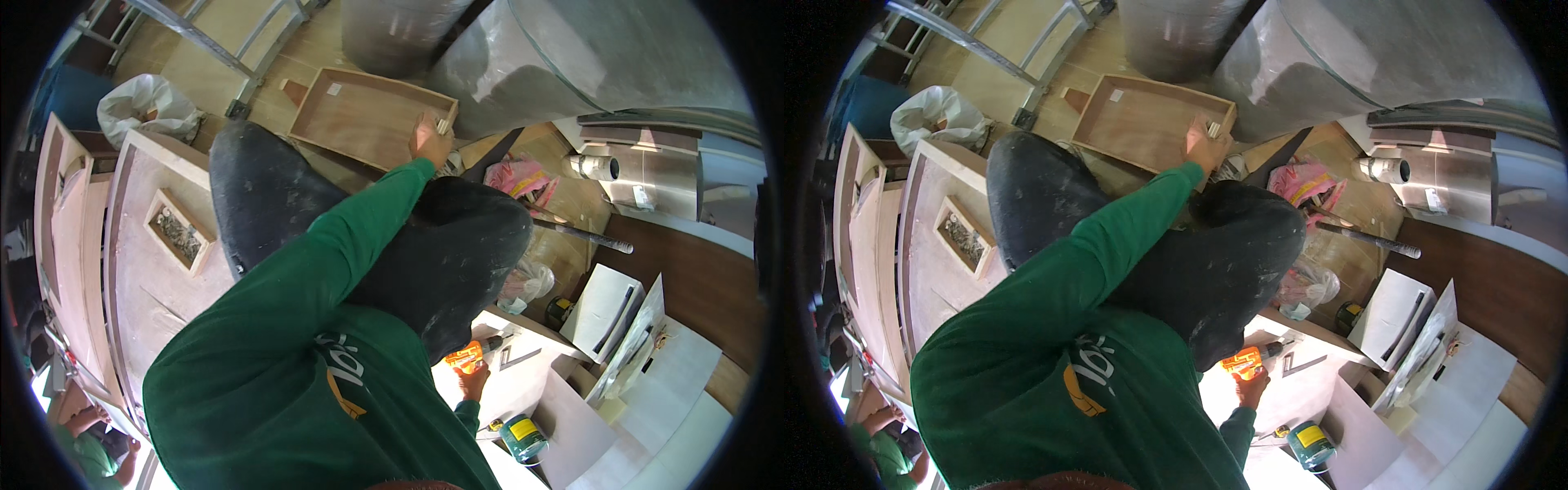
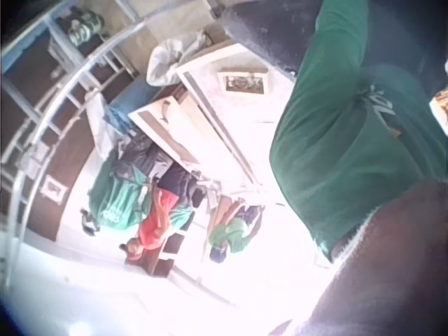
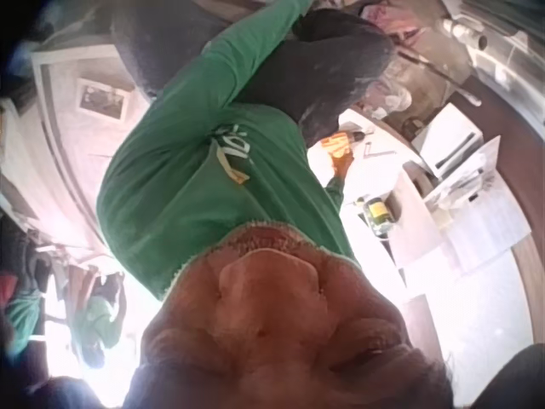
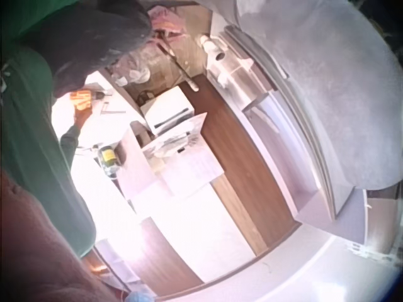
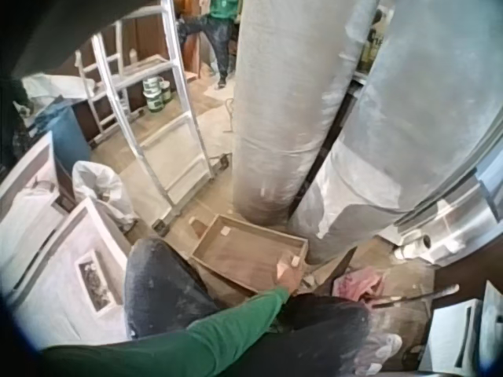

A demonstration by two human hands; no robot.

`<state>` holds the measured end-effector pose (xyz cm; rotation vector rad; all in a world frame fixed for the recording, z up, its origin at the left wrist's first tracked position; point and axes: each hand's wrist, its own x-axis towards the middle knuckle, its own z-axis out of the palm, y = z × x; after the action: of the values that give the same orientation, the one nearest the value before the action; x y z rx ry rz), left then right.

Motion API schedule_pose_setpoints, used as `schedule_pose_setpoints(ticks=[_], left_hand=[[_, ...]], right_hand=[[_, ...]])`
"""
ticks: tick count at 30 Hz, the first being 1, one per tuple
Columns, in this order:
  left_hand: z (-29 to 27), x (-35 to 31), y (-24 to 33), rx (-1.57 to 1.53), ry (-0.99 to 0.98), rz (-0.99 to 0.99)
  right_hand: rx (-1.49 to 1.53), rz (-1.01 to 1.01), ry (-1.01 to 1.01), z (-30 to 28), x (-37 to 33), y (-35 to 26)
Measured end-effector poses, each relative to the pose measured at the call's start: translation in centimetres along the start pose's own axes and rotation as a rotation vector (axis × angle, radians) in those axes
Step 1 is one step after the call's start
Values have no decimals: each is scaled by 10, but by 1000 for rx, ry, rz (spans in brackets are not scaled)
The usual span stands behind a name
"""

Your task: The person measures and marks wooden pieces with a tape measure and pencil, then uses a cordless drill to drive screws into the pieces to assemble them. The person also uses a square ruler to mark lines on a longer wooden plank.

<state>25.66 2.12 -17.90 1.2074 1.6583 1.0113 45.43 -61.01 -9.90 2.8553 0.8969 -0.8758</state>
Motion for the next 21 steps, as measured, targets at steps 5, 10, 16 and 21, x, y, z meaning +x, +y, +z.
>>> schedule_pose_setpoints(ticks=[5,10,16,21], left_hand=[[35,9,-65,251,-162,71],[17,33,-114,357,-556,4],[-60,130,-169,297,-725,-321],[-182,206,-110,424,-630,25]], right_hand=[[-151,-52,59,-10,-22,30],[-19,80,33,-26,-21,18],[-394,45,141,-69,18,-54],[-27,-375,385,-132,46,-202]])
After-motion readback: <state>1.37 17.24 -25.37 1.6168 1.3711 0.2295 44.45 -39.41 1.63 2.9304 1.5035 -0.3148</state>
